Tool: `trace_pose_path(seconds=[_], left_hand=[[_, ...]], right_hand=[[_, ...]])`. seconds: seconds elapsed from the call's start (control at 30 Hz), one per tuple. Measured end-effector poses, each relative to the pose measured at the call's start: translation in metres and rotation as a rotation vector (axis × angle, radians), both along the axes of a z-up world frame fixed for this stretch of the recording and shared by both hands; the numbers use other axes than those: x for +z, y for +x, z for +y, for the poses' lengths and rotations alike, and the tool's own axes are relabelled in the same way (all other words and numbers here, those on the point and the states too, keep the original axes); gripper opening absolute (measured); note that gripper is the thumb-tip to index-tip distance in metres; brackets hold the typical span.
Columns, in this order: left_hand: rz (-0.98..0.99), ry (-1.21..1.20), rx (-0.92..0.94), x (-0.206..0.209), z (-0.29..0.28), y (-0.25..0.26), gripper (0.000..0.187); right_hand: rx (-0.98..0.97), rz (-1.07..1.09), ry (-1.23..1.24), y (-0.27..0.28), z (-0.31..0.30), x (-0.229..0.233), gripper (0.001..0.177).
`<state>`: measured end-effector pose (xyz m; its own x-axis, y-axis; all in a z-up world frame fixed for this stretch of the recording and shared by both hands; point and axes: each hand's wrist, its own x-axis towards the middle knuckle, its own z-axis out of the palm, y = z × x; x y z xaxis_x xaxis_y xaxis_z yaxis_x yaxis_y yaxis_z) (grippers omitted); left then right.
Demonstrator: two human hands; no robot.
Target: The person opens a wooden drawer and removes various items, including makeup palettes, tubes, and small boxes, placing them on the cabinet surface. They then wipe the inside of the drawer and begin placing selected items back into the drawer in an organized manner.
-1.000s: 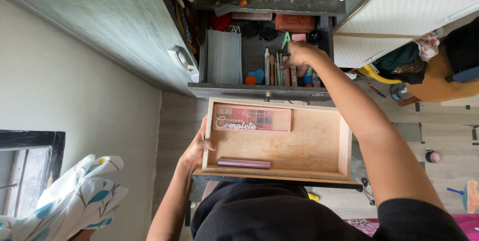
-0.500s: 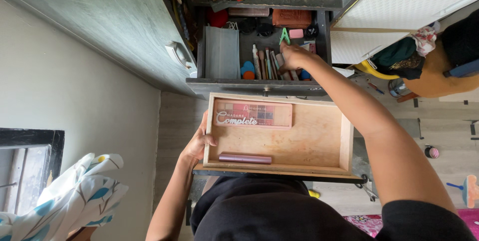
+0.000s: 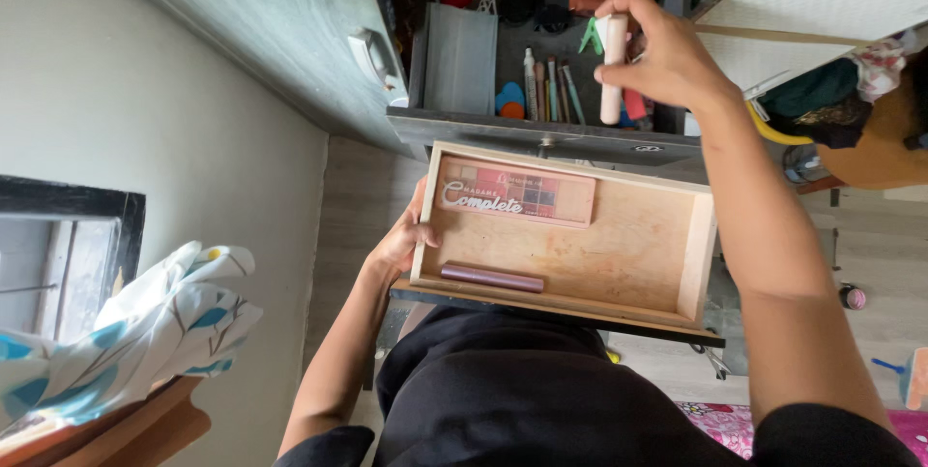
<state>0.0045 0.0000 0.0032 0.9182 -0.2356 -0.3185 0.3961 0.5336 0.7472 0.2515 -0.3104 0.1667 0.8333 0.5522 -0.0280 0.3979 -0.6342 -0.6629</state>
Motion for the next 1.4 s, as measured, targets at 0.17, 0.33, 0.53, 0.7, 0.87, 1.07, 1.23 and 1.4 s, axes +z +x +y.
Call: trace_pose_path(seconds=[0.17, 0.33, 0.53, 0.7, 0.87, 1.07, 1.23, 1.4], left_hand=[[0.025, -0.069, -0.013, 0.000, -0.001, 0.002, 0.118], [-0.006, -0.093, -0.033, 0.005, -0.005, 0.009, 0.119], [0.000, -0.100, -0.063, 0.013, -0.004, 0.012, 0.118], [-0.030, -0.079, -0.064, 0.011, -0.004, 0.013, 0.118], [0.001, -0.109, -0.044, 0.001, -0.003, 0.012, 0.119], [0.032, -0.091, -0.043, -0.007, 0.001, 0.011, 0.116], [0.003, -0.062, -0.056, -0.009, -0.001, 0.010, 0.117], [-0.007, -0.041, -0.042, -0.008, 0.000, 0.011, 0.118]], right_hand=[[0.373, 0.345, -0.211, -0.101, 0.054, 0.016, 0.073], [0.710, 0.278, -0.617, -0.170, 0.095, -0.022, 0.075], [0.687, 0.249, -0.571, -0.177, 0.081, -0.037, 0.081], [0.681, 0.351, -0.708, -0.177, 0.052, -0.027, 0.093], [0.623, 0.129, -0.313, -0.178, 0.032, -0.045, 0.059], [0.493, -0.009, -0.361, -0.187, 0.030, -0.080, 0.029], [0.664, -0.258, -0.275, -0.206, 0.058, -0.116, 0.022], [0.666, -0.215, -0.506, -0.212, 0.070, -0.117, 0.023]])
